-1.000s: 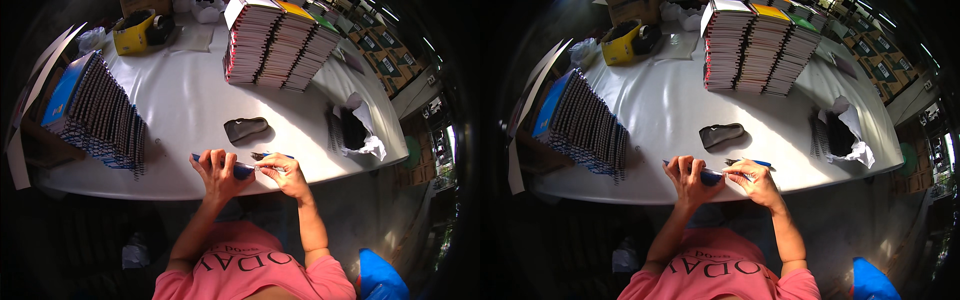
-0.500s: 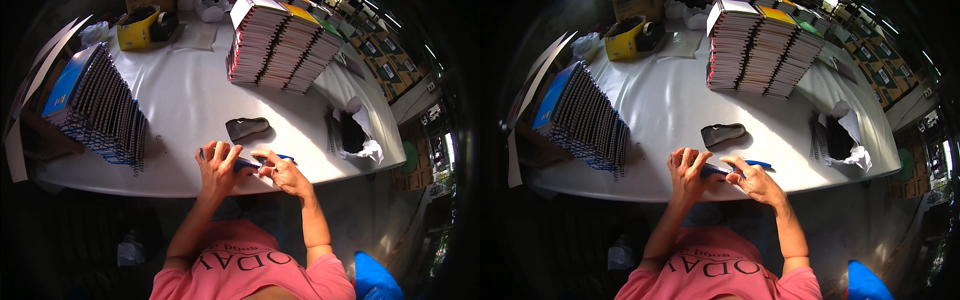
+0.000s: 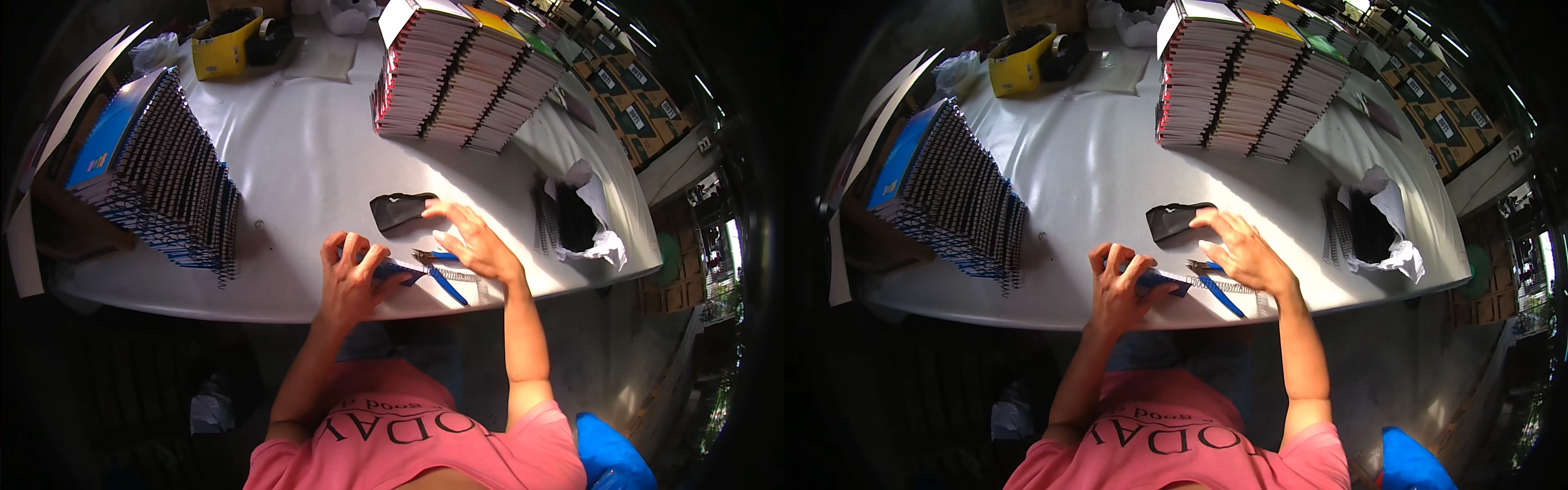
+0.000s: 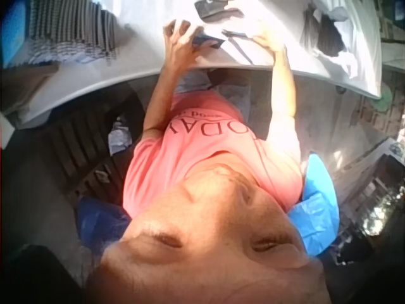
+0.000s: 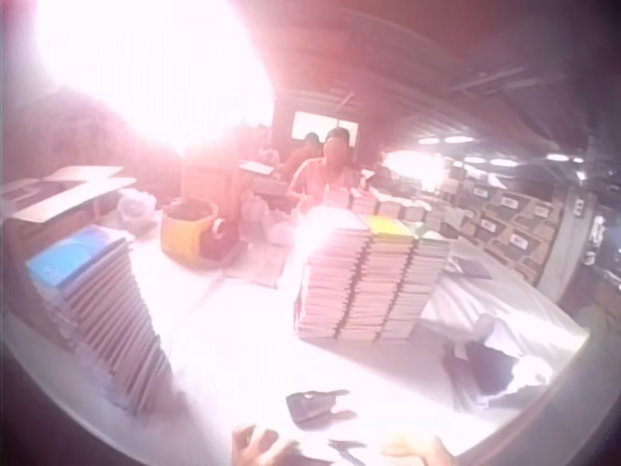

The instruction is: The person trims the ends of wire spirals on small notebooks using blue nippers, picking up individual notebooks and notebooks from a stack to cut the excess wire.

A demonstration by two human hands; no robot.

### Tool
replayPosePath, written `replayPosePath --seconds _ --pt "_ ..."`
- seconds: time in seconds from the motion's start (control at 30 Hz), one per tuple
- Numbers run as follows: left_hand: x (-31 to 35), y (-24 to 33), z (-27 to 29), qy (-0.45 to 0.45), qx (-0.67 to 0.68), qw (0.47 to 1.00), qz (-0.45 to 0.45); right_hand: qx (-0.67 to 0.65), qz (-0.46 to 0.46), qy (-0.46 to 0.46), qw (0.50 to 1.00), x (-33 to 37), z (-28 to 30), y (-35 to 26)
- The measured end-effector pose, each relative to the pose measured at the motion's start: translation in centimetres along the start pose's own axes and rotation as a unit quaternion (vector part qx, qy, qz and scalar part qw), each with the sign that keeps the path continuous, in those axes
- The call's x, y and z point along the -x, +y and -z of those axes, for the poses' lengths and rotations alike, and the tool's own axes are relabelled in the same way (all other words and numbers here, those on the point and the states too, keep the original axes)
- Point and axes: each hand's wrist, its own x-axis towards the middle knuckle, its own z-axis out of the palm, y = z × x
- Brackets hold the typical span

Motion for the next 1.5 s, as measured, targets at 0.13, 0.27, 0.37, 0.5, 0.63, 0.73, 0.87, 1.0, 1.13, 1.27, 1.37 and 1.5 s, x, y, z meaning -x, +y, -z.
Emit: replayPosePath --seconds 0.13,0.27,0.37,0.5,0.63,0.73,0.87,1.0,1.13,1.27,1.37,1.5 --pt "-0.2 1.0 0.9 0.012 0.001 1.000 -0.006 0.143 0.034 0.010 0.989 -3.7 -3.0 3.3" --pt "0.0 1.3 -0.1 0.059 -0.005 0.998 -0.014 -0.098 -0.011 0.122 0.988 -4.2 -3.7 5.3" --pt "0.2 0.7 -0.2 0.072 -0.003 0.997 0.003 -0.491 -0.005 0.208 0.846 -2.3 -3.0 4.2" --pt "0.2 0.2 -0.6 0.072 0.022 0.997 -0.015 -0.519 0.130 0.068 0.842 2.6 -3.9 3.0" --pt "0.1 0.1 -0.5 0.062 0.027 0.997 -0.030 -0.362 0.043 0.051 0.930 2.6 -3.0 2.8" --pt "0.0 -0.1 -0.6 0.063 0.037 0.997 -0.023 -0.461 0.254 -0.081 0.846 1.7 -2.1 2.1" --pt "-0.1 0.0 -0.4 0.058 0.037 0.997 -0.021 -0.347 0.095 0.025 0.933 1.4 -1.5 3.0" --pt "-0.1 -0.3 -0.6 0.054 0.024 0.998 -0.024 -0.301 0.075 -0.081 0.947 -0.3 -1.0 0.6" --pt "0.2 -0.5 -0.9 0.057 0.058 0.997 0.014 -0.468 0.209 -0.080 0.855 -0.4 -1.1 1.1" --pt "-0.2 -0.7 -0.2 0.102 0.118 0.986 0.055 -0.166 -0.042 0.020 0.985 -0.3 -1.7 1.1" --pt "-0.1 -1.7 -1.2 0.040 0.132 0.989 0.050 -0.407 0.174 -0.070 0.894 -0.9 -1.7 0.8" --pt "-0.3 -1.5 -1.3 0.073 0.215 0.970 0.082 -0.255 -0.019 0.060 0.965 -1.0 -2.7 0.6"
